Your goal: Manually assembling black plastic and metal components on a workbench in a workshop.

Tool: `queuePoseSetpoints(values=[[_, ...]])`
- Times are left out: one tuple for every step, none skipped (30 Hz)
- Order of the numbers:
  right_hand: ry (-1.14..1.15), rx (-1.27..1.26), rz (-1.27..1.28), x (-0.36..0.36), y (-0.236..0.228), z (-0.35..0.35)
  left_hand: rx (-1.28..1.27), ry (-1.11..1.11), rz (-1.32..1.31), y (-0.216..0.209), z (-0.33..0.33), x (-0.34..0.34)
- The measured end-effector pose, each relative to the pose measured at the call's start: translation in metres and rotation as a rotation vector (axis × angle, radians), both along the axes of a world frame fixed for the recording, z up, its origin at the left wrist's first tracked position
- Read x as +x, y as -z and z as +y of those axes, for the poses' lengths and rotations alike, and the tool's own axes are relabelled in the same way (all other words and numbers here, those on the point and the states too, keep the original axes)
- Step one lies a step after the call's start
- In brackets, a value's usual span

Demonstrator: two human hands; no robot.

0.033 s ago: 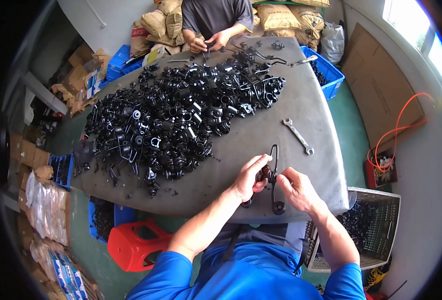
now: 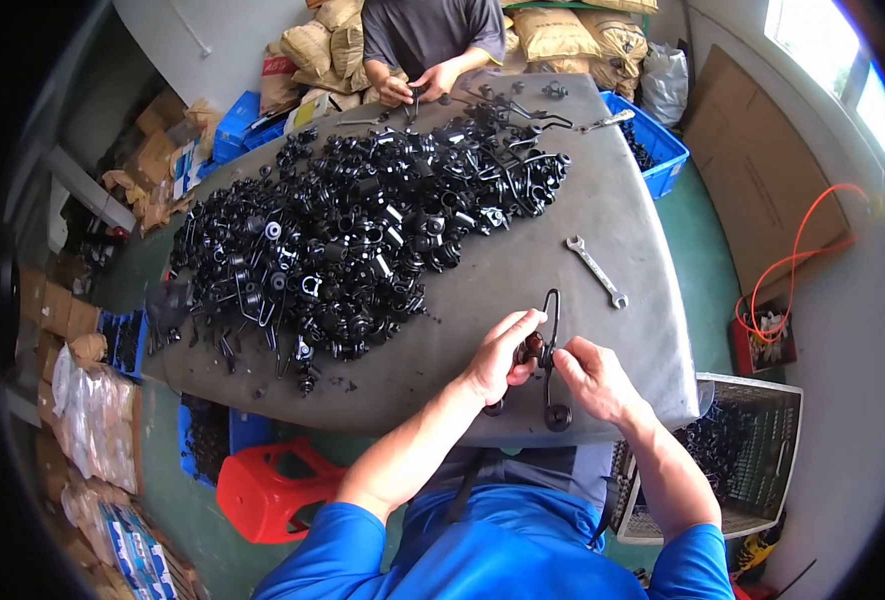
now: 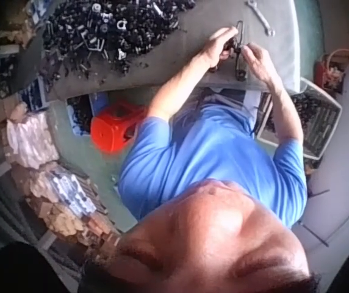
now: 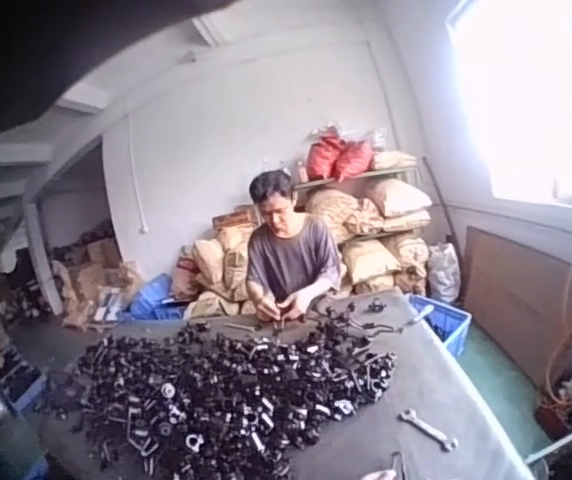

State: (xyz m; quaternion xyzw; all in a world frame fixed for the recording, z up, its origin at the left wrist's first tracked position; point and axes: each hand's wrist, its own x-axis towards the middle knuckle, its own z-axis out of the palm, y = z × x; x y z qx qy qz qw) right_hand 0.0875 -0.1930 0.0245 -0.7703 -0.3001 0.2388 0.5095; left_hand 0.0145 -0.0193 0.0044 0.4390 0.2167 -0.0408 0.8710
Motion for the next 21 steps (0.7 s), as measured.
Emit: queuePoseSetpoints(values=[[-0.047,-0.096,0.237,0.002,-0.004,-0.002,0.002,0.004,0.001,-0.002,-0.001,0.000],[-0.042,-0.094,0.238,0.005,0.001,-0.003,0.015,-0.001,-0.009,-0.003,-0.002,-0.001],[0.014,-0.064,0.264,0.005,0.005,-0.004,0.025,-0.002,-0.015,-0.004,-0.005,-0.001],[0.072,-0.034,0.290,0.004,0.006,-0.006,0.023,0.007,-0.011,-0.005,-0.007,-0.001],[0.107,0.089,0.253,0.000,0.008,-0.002,0.067,-0.032,-0.026,-0.007,-0.006,0.001],[0.081,0.073,0.161,-0.005,0.003,0.002,0.107,-0.063,-0.038,-0.008,-0.007,0.003],[0.030,0.062,0.183,-0.005,0.005,0.001,0.158,-0.079,-0.017,-0.010,-0.009,0.005],[-0.020,0.051,0.206,-0.004,0.009,0.000,0.113,-0.052,-0.030,-0.012,-0.007,0.000],[-0.031,0.040,0.291,-0.004,0.010,0.001,0.104,-0.061,-0.030,-0.013,-0.006,-0.001],[-0.016,0.037,0.295,-0.002,0.007,0.000,0.095,-0.070,-0.031,-0.012,-0.006,-0.002],[0.023,0.021,0.250,0.000,0.001,0.000,0.115,-0.088,-0.033,-0.012,-0.004,0.000],[0.059,0.005,0.207,0.000,-0.002,-0.001,0.155,-0.089,-0.053,-0.014,0.000,-0.002],[0.060,0.056,0.158,0.001,0.009,0.002,0.204,-0.110,-0.072,-0.014,-0.003,0.000],[0.025,0.037,-0.088,-0.002,0.012,0.007,0.253,-0.132,-0.091,-0.013,-0.006,0.002],[0.030,0.066,0.027,-0.003,0.012,0.008,0.304,-0.137,-0.113,-0.013,-0.008,0.002],[0.034,0.095,0.141,-0.003,0.012,0.009,0.354,-0.143,-0.135,-0.014,-0.009,0.002],[0.041,0.092,0.142,0.000,0.008,0.009,0.384,-0.147,-0.159,-0.012,-0.010,0.000],[-0.010,0.017,0.228,0.003,0.001,0.011,0.396,-0.129,-0.190,-0.011,-0.006,-0.003],[-0.063,-0.056,0.311,0.010,-0.003,0.014,0.341,-0.151,-0.203,-0.012,-0.002,-0.004],[-0.038,-0.067,0.216,0.016,-0.003,0.016,0.287,-0.172,-0.215,-0.013,0.002,-0.005],[0.027,-0.068,-0.034,0.027,-0.009,0.019,0.264,-0.193,-0.198,-0.012,0.008,-0.006]])
